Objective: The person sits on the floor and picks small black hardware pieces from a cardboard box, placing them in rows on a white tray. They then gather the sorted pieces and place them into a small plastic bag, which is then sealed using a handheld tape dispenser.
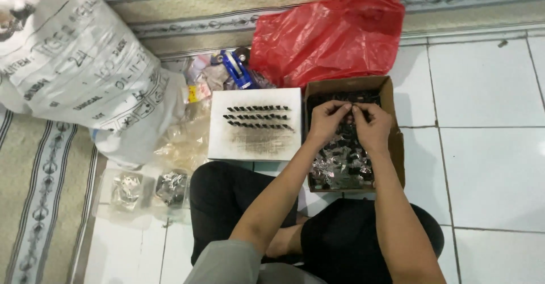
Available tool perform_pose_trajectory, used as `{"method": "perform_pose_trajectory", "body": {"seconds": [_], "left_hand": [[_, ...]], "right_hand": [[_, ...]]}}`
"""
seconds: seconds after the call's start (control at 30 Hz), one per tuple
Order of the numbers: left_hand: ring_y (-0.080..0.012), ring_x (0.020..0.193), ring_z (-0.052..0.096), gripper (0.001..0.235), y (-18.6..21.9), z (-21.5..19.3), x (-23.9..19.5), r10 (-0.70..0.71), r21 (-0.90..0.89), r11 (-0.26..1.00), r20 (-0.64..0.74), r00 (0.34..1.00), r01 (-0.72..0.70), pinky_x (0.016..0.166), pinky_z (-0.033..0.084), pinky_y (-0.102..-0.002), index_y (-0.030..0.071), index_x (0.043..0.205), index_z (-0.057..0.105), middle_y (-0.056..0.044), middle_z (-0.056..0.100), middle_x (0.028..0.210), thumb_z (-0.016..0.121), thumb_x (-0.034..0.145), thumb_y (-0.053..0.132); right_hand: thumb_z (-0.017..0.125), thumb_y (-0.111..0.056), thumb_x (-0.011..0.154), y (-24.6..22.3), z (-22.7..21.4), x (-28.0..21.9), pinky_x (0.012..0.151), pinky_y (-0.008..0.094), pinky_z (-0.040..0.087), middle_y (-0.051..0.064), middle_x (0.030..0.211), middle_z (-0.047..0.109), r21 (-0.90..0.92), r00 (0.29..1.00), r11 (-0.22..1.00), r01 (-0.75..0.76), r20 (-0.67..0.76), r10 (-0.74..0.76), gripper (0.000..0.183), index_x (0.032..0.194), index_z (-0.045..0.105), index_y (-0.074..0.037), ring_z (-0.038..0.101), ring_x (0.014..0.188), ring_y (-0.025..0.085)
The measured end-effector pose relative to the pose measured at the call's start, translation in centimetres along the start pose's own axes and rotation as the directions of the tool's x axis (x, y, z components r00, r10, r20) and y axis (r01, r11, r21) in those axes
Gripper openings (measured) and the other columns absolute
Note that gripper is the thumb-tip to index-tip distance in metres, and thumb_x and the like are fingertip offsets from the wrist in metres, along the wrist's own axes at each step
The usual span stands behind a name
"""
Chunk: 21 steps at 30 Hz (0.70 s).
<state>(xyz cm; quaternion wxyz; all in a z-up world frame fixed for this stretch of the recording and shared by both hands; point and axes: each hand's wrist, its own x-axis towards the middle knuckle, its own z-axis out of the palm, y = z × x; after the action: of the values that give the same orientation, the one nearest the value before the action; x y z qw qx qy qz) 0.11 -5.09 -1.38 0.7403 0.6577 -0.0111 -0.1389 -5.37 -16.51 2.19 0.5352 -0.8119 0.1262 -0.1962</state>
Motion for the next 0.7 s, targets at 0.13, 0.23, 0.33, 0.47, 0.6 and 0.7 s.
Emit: {"method": "perform_pose_trajectory", "body": {"seconds": [0.13,0.23,0.33,0.47,0.6,0.7], "left_hand": [[-0.0223,0.107,0.070,0.019,3.4,-2.7,-2.5,0.058,0.028,0.998,0.028,0.998,-0.059,0.093,0.057,-0.040,0.011,0.115,0.078,-0.012,0.076,0.110,0.071,0.102,0.022],[-0.0345,0.121,0.064,0.025,5.3,-5.8,-4.9,0.121,0.166,0.978,0.045,0.992,-0.127,0.105,0.052,-0.050,0.005,0.123,0.073,-0.020,0.070,0.119,0.066,0.101,0.015],[-0.0401,0.116,0.065,0.025,5.1,-9.5,-7.0,0.233,0.226,0.943,0.076,0.970,-0.244,0.100,0.054,-0.049,0.002,0.124,0.071,-0.024,0.068,0.115,0.062,0.101,0.010],[-0.0341,0.106,0.067,0.033,4.9,-14.6,-9.7,0.213,0.240,0.949,-0.008,0.977,-0.205,0.088,0.057,-0.044,0.000,0.132,0.065,-0.024,0.067,0.114,0.062,0.101,0.011],[-0.0433,0.118,0.063,0.042,8.6,-21.1,-13.3,0.148,0.307,0.948,-0.187,0.971,-0.085,0.099,0.054,-0.052,-0.010,0.139,0.055,-0.034,0.063,0.127,0.054,0.101,0.007],[-0.0353,0.101,0.069,0.047,5.7,-25.1,-12.9,0.080,0.235,0.972,-0.398,0.914,0.017,0.084,0.059,-0.044,-0.009,0.143,0.052,-0.028,0.069,0.109,0.053,0.098,0.004]], "right_hand": [[0.069,-0.012,0.106,-1.5,0.7,-1.0,0.087,0.043,0.054,0.019,0.103,0.074,-0.028,0.998,0.999,0.042,0.048,-0.041,0.015,0.113,0.076,0.000,0.069,0.103,0.028],[0.068,-0.009,0.105,-3.2,2.1,-2.3,0.086,0.045,0.054,0.023,0.102,0.073,-0.041,0.988,0.995,0.090,0.128,-0.084,0.016,0.112,0.074,0.004,0.069,0.104,0.031],[0.073,-0.008,0.099,-3.8,4.2,-3.6,0.078,0.040,0.055,0.019,0.095,0.072,0.051,0.969,0.998,0.042,0.243,-0.053,0.015,0.110,0.074,0.002,0.065,0.092,0.021],[0.076,-0.008,0.095,-5.6,8.2,-4.4,0.076,0.041,0.056,0.019,0.094,0.074,-0.053,0.918,0.983,0.175,0.370,-0.143,0.011,0.104,0.077,-0.001,0.070,0.090,0.028],[0.073,-0.009,0.096,-10.1,14.2,-4.9,0.080,0.041,0.057,0.015,0.096,0.073,-0.101,0.846,0.957,0.273,0.499,-0.188,0.012,0.106,0.077,-0.003,0.071,0.091,0.030],[0.075,-0.011,0.091,-10.7,19.9,-4.1,0.080,0.043,0.054,0.015,0.091,0.063,-0.191,0.757,0.865,0.464,0.593,-0.275,0.013,0.102,0.077,-0.005,0.065,0.090,0.034]]}}
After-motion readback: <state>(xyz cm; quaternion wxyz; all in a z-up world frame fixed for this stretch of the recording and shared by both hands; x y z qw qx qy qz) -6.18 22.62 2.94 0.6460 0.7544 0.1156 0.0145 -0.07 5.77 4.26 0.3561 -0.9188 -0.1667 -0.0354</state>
